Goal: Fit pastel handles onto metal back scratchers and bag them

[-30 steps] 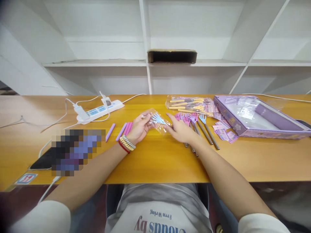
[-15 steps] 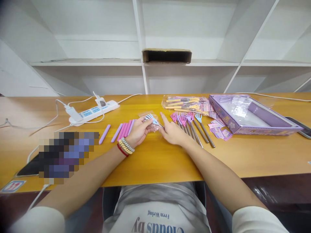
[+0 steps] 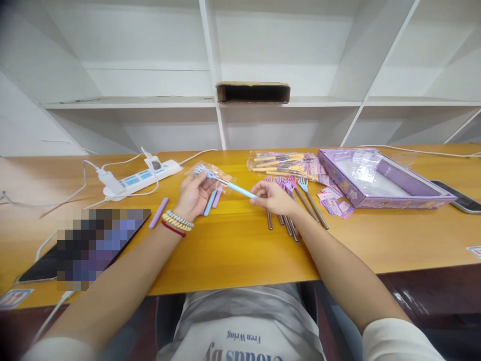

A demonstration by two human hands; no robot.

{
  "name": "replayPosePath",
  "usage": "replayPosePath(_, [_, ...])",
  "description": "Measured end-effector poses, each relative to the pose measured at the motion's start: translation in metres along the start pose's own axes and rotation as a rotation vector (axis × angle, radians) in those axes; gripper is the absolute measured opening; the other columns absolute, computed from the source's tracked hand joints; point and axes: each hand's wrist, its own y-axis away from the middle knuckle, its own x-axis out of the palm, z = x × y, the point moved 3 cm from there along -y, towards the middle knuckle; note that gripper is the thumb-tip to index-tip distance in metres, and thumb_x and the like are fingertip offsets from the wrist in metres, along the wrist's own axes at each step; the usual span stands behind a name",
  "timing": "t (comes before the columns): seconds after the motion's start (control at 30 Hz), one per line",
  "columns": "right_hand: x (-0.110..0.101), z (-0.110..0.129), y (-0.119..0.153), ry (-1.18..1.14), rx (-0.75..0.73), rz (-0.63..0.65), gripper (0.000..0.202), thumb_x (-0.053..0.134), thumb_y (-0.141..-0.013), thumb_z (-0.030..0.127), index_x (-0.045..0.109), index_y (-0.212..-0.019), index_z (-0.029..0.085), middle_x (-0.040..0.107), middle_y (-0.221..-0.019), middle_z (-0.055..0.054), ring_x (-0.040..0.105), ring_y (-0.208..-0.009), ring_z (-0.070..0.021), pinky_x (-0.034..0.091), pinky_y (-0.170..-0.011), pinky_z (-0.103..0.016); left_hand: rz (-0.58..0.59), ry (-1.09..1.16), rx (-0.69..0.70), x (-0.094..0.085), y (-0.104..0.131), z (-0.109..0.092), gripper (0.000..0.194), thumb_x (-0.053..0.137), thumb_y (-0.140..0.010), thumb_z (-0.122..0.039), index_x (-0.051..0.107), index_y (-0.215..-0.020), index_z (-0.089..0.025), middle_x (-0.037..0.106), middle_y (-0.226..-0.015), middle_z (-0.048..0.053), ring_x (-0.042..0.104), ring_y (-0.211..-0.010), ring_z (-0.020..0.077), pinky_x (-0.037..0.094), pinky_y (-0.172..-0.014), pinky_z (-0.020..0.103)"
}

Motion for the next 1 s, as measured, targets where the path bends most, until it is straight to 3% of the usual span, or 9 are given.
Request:
replayPosePath(0.2, [0.021, 0.007, 0.006, 0.024, -0.059, 0.009, 0.030, 0.072, -0.067, 0.032, 0.054, -0.083, 0.015, 0.059, -0.062, 0.002, 0.047, -0.050, -0.0071, 0.033, -0.046, -0.020, 0.046, -0.053, -0.044, 0.005, 0.008, 0.009, 0.016, 0.067, -0.075, -0.022, 0.054, -0.081, -0.015, 0.066, -0.076, 0.001, 0.064, -0.062, 0.0095, 0.053, -0.060, 0.022])
replayPosePath(0.5, [0.041, 0.010, 0.007, 0.089, -0.193, -0.016, 0.037, 0.069, -0.072, 0.037, 0.052, -0.098, 0.017, 0.048, -0.054, 0.008, 0.039, -0.046, -0.0056, 0.030, -0.045, -0.020, 0.277, -0.176, -0.220, 0.017, 0.026, 0.031, 0.024, 0.070, -0.073, -0.028, 0.055, -0.083, -0.013, 0.067, -0.080, 0.004, 0.065, -0.070, 0.0137, 0.054, -0.069, 0.030])
replayPosePath(0.73, [0.039, 0.013, 0.008, -0.104, -0.179, 0.069, 0.044, 0.071, -0.070, 0.032, 0.050, -0.107, 0.019, 0.064, -0.082, -0.002, 0.059, -0.069, -0.0111, 0.047, -0.065, -0.026, 0.207, -0.171, -0.145, 0.011, 0.018, 0.019, 0.020, 0.067, -0.076, -0.027, 0.055, -0.084, -0.013, 0.066, -0.078, 0.004, 0.066, -0.071, 0.0144, 0.054, -0.069, 0.030])
replayPosePath(0.87, [0.037, 0.011, 0.006, 0.017, -0.181, -0.037, 0.039, 0.068, -0.072, 0.036, 0.050, -0.102, 0.019, 0.063, -0.076, -0.002, 0.058, -0.064, -0.0125, 0.046, -0.061, -0.027, 0.207, -0.168, -0.180, 0.012, 0.018, 0.019, 0.020, 0.067, -0.076, -0.026, 0.054, -0.083, -0.012, 0.066, -0.077, 0.004, 0.066, -0.069, 0.0140, 0.055, -0.069, 0.030])
replayPosePath(1.0, [0.033, 0.011, 0.006, 0.214, -0.245, -0.184, 0.036, 0.066, -0.074, 0.042, 0.047, -0.095, 0.020, 0.055, -0.063, 0.003, 0.049, -0.053, -0.0101, 0.039, -0.053, -0.024, 0.305, -0.185, -0.273, 0.019, 0.028, 0.029, 0.021, 0.066, -0.078, -0.027, 0.053, -0.085, -0.012, 0.067, -0.078, 0.006, 0.066, -0.069, 0.0148, 0.055, -0.069, 0.031])
